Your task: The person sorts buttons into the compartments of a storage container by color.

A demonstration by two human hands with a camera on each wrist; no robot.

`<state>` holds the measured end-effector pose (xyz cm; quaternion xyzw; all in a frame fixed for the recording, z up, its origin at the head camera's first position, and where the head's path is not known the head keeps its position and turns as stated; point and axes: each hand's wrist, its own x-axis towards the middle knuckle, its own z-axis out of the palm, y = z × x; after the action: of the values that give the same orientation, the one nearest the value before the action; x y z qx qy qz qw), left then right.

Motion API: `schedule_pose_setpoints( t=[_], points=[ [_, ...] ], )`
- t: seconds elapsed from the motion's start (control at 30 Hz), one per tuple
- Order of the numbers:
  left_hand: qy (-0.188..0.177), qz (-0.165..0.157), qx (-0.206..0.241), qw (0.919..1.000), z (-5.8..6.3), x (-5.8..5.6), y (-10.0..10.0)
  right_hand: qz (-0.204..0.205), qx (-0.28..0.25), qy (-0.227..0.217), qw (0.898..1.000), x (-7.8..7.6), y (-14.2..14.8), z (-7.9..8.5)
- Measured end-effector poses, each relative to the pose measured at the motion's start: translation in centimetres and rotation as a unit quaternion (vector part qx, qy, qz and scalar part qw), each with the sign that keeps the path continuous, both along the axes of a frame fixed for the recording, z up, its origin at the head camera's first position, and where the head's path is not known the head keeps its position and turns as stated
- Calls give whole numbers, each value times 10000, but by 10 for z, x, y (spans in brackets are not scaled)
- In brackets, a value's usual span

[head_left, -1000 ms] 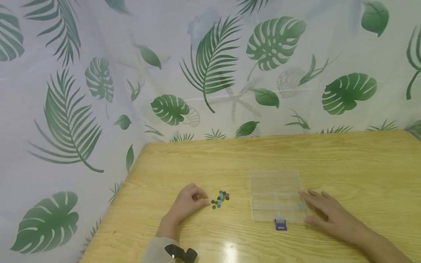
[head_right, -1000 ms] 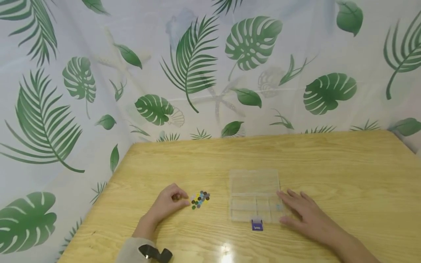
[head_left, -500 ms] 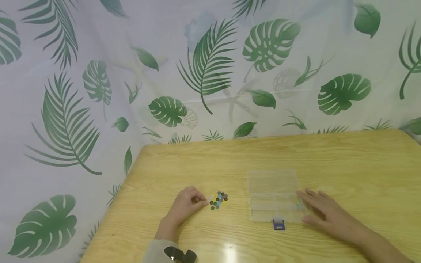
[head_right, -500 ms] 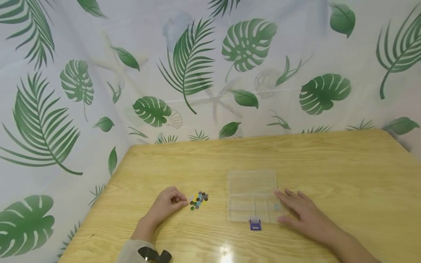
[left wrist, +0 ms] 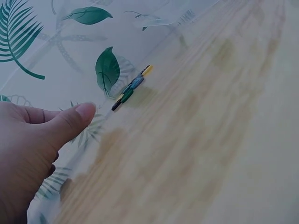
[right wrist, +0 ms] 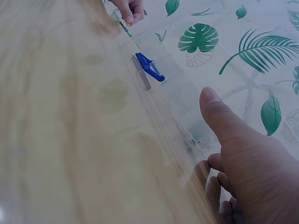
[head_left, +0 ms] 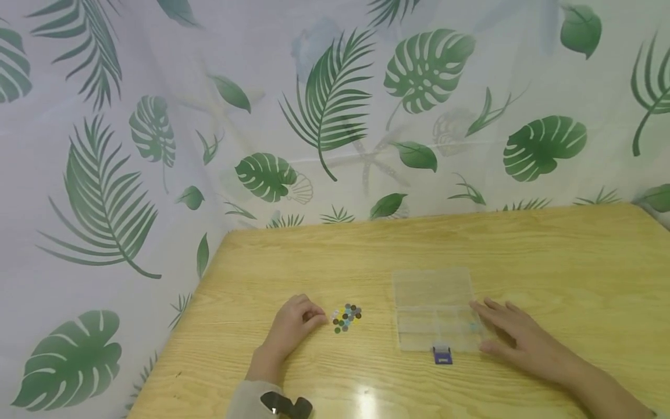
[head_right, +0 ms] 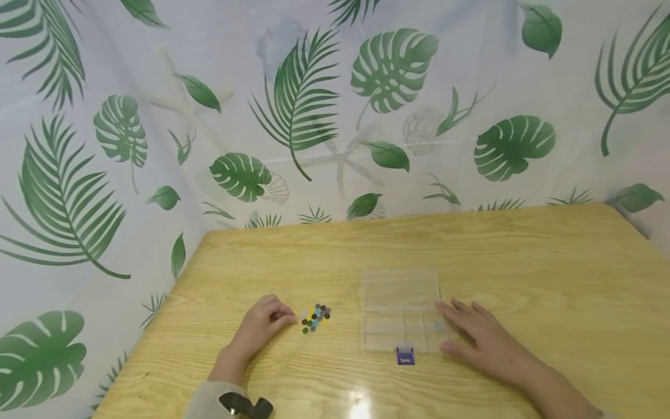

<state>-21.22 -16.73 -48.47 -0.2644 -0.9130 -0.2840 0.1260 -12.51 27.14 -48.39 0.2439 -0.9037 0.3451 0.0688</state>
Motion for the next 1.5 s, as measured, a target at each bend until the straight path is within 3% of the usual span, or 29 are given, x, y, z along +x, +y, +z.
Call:
schedule_pose_setpoints(
  t=[0.3,0.6,0.9,1.03,1.27,1.5],
  points=[
    [-41,-293,711,9970,10,6,11,15,65,135,9999,0,0,-4],
    [320,-642,639,9954,20,8,23,-35,-30,-42,10000,1,0,-1],
    [590,-1015,457,9920,34,8,47,-29,-31,-35,10000,1,-1,0],
    [697,-1260,490,9884,34,8,62,-4,-61,-60,10000,0,-1,0],
    [1186,-1664,566,9773,39,5,95,5,-19,-23,10000,0,0,2],
    [1781,-1945,299,9641,44,7,126,3,2,-25,10000,1,-1,2]
  ],
)
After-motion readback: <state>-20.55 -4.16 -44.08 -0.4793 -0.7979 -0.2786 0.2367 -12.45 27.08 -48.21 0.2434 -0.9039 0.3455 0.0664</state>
